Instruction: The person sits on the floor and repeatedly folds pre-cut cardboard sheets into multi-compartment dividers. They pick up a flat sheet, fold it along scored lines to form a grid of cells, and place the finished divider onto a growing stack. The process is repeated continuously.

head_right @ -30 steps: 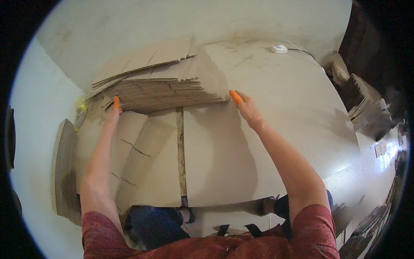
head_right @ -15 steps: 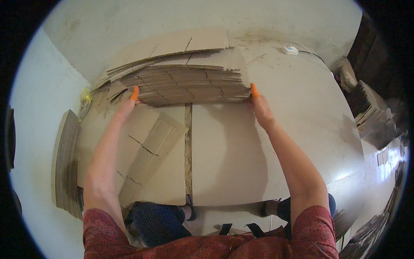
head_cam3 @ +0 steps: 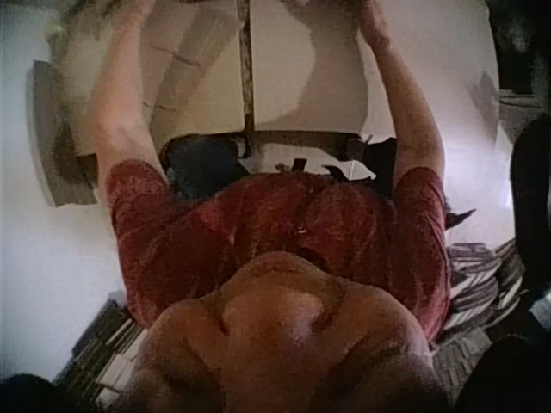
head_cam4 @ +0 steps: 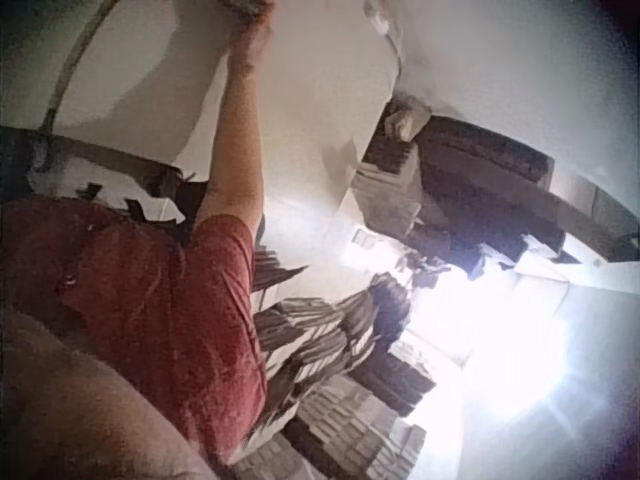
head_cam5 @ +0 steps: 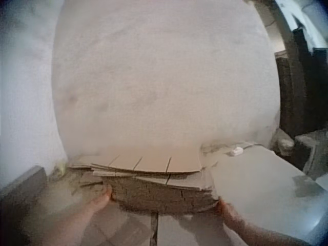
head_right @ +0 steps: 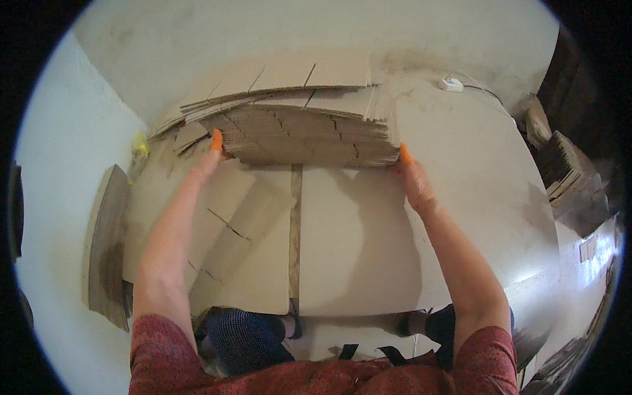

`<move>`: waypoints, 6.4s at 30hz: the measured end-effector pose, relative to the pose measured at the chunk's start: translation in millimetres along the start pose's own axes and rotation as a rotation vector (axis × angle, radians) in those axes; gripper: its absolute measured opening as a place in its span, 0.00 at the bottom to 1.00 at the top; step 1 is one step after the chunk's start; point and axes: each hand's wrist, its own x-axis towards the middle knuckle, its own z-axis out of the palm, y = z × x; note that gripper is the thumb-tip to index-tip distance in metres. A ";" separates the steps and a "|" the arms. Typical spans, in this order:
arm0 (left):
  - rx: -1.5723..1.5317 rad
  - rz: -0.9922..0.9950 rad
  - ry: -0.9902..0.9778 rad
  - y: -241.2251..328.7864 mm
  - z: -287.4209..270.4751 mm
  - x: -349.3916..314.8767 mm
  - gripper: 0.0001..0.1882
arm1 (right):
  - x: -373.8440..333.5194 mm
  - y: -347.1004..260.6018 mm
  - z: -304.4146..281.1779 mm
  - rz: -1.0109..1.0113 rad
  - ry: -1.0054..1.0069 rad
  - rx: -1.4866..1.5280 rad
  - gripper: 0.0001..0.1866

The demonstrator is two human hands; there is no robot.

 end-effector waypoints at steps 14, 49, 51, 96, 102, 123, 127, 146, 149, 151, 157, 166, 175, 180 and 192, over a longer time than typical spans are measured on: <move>0.594 1.078 0.711 193.4 123.8 -92.6 0.23 | -109.6 -49.9 39.8 0.348 -0.045 0.256 0.31; 1.011 -0.078 0.522 -13.7 67.8 -258.7 0.20 | -327.7 -140.2 7.5 -0.086 0.004 -0.527 0.05; 0.957 -0.077 0.455 1.8 65.3 -264.2 0.16 | -333.0 -145.9 9.5 -0.044 0.053 -0.522 0.05; 0.915 0.222 0.410 64.0 91.0 -247.6 0.08 | -251.9 -180.9 34.1 -0.161 -0.142 -1.014 0.09; 0.534 0.228 0.101 101.5 130.4 -265.6 0.12 | -284.3 -208.4 39.2 -0.571 0.045 -0.795 0.08; 0.997 -0.190 0.421 -7.8 61.8 -238.6 0.27 | -256.1 -190.7 36.6 -0.206 -0.347 -1.098 0.36; 1.003 -0.117 0.437 -6.5 48.5 -235.8 0.20 | -253.9 -189.2 40.4 -0.137 -0.369 -1.216 0.36; 0.402 0.242 -0.146 126.1 167.1 -269.5 0.16 | -278.3 -208.0 29.0 -0.485 -0.218 -0.980 0.34; 0.412 0.275 -0.205 144.4 188.8 -284.2 0.14 | -280.5 -205.8 23.6 -0.403 -0.242 -0.982 0.33; 0.370 0.316 -0.147 145.2 194.3 -287.2 0.13 | -282.0 -203.8 20.2 -0.384 -0.225 -0.979 0.33; 0.396 0.357 -0.071 139.9 192.7 -277.7 0.16 | -277.9 -221.3 22.4 -0.253 -0.310 -0.924 0.32; -0.002 0.236 0.142 122.9 162.9 -239.1 0.18 | -236.1 -196.9 1.6 -0.269 -0.317 -1.073 0.29; 0.275 0.081 0.595 27.9 43.6 -139.7 0.32 | -156.8 -216.8 -18.9 -0.118 -0.089 -0.936 0.22; -0.337 0.204 0.546 25.3 21.3 -86.5 0.51 | -56.2 -151.4 -55.4 0.258 -0.068 -0.212 0.28; -0.412 0.065 0.477 12.8 17.7 -31.9 0.45 | 19.8 -62.2 -0.8 0.480 -0.371 0.048 0.49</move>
